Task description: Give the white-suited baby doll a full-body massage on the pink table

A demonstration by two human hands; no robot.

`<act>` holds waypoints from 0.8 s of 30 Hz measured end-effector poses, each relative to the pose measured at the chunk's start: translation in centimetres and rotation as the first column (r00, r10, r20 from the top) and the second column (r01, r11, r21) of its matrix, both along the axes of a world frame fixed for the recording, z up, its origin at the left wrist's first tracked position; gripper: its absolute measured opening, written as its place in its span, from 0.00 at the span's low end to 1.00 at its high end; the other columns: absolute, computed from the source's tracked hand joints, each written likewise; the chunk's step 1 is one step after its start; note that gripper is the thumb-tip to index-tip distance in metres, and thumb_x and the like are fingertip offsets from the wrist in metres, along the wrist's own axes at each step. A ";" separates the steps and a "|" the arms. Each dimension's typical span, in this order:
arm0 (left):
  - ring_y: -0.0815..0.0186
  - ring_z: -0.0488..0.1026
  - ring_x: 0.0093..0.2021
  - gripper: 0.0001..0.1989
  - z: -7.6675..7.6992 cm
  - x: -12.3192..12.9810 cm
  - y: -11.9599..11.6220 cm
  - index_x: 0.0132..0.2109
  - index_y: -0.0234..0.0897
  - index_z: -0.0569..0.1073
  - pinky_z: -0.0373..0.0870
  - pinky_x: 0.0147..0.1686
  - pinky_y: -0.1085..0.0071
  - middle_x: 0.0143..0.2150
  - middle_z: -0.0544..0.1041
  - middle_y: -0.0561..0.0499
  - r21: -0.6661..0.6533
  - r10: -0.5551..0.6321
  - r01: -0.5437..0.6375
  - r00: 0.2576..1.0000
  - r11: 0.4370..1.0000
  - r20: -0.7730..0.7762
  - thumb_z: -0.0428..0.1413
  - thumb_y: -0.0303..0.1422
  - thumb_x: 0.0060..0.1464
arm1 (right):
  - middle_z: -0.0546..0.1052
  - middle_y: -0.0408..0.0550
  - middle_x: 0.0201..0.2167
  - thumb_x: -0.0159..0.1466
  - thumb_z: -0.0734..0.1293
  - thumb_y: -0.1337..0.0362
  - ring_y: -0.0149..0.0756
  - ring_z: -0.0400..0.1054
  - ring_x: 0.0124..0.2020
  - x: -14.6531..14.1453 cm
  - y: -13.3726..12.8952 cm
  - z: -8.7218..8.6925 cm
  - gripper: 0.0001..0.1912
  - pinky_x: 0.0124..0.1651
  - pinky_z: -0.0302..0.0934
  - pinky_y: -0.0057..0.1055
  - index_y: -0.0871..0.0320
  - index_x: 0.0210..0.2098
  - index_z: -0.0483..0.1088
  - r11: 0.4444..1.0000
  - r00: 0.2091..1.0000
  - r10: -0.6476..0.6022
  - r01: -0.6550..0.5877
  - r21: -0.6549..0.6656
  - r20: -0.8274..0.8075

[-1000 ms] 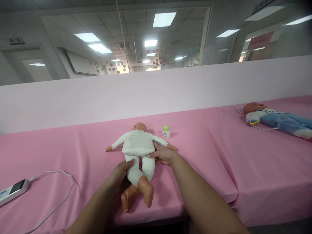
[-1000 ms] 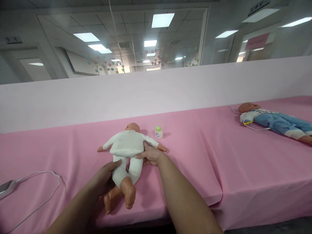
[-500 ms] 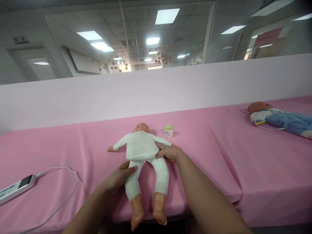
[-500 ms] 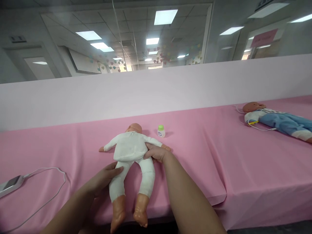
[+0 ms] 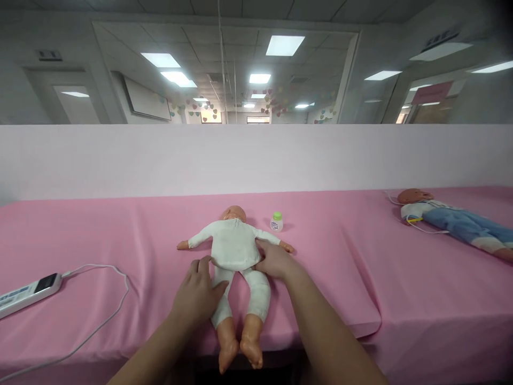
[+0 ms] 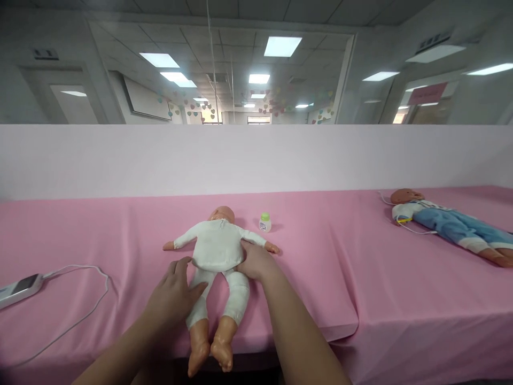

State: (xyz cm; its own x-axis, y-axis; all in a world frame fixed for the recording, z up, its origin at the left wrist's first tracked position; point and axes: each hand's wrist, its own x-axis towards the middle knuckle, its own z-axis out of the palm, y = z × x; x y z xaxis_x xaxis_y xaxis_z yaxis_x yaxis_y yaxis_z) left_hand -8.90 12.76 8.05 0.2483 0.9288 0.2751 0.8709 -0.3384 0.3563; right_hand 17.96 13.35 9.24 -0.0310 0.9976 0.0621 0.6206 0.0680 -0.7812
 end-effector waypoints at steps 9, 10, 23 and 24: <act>0.45 0.65 0.71 0.27 0.4 0.7 0.3 0.68 0.32 0.70 0.54 0.71 0.45 0.69 0.70 0.34 0.013 -0.446 0.456 0.876 0.890 -0.181 0.51 0.35 0.65 | 0.65 0.57 0.71 0.72 0.63 0.56 0.49 0.58 0.73 -4.2 -6.1 -1.1 0.30 0.74 0.51 0.44 0.61 0.70 0.65 0.982 0.951 0.088 -0.132 0.131 0.297; 0.44 0.66 0.70 0.27 0.4 0.7 0.4 0.68 0.32 0.70 0.57 0.70 0.45 0.69 0.70 0.33 -0.013 -0.446 0.451 0.879 0.893 -0.167 0.51 0.36 0.66 | 0.63 0.57 0.72 0.73 0.62 0.54 0.49 0.57 0.73 -4.5 -6.4 -1.2 0.31 0.74 0.50 0.44 0.61 0.71 0.64 0.985 0.950 0.095 -0.133 0.110 0.297; 0.39 0.73 0.63 0.23 2.9 1.1 0.4 0.60 0.35 0.78 0.64 0.63 0.47 0.63 0.77 0.35 0.003 -0.431 0.432 0.901 0.902 -0.056 0.56 0.38 0.60 | 0.70 0.56 0.68 0.69 0.67 0.49 0.55 0.64 0.69 -4.9 -6.7 0.4 0.30 0.69 0.57 0.49 0.55 0.66 0.71 0.988 0.946 0.084 -0.119 0.096 0.314; 0.40 0.68 0.67 0.26 2.9 1.3 0.6 0.63 0.32 0.75 0.60 0.67 0.47 0.66 0.73 0.33 0.029 -0.430 0.432 0.901 0.901 -0.062 0.56 0.37 0.60 | 0.69 0.57 0.69 0.70 0.67 0.49 0.54 0.63 0.69 -4.8 -6.4 0.6 0.31 0.70 0.56 0.49 0.56 0.67 0.70 0.987 0.946 0.077 -0.117 0.108 0.316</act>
State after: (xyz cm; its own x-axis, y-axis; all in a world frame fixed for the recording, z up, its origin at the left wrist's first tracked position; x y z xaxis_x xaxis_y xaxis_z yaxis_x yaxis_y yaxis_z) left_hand -7.61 13.34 10.95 0.6370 0.7159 0.2858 0.6537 -0.6982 0.2921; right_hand 13.16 6.99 9.88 -0.1647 0.9738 0.1566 0.8160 0.2237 -0.5331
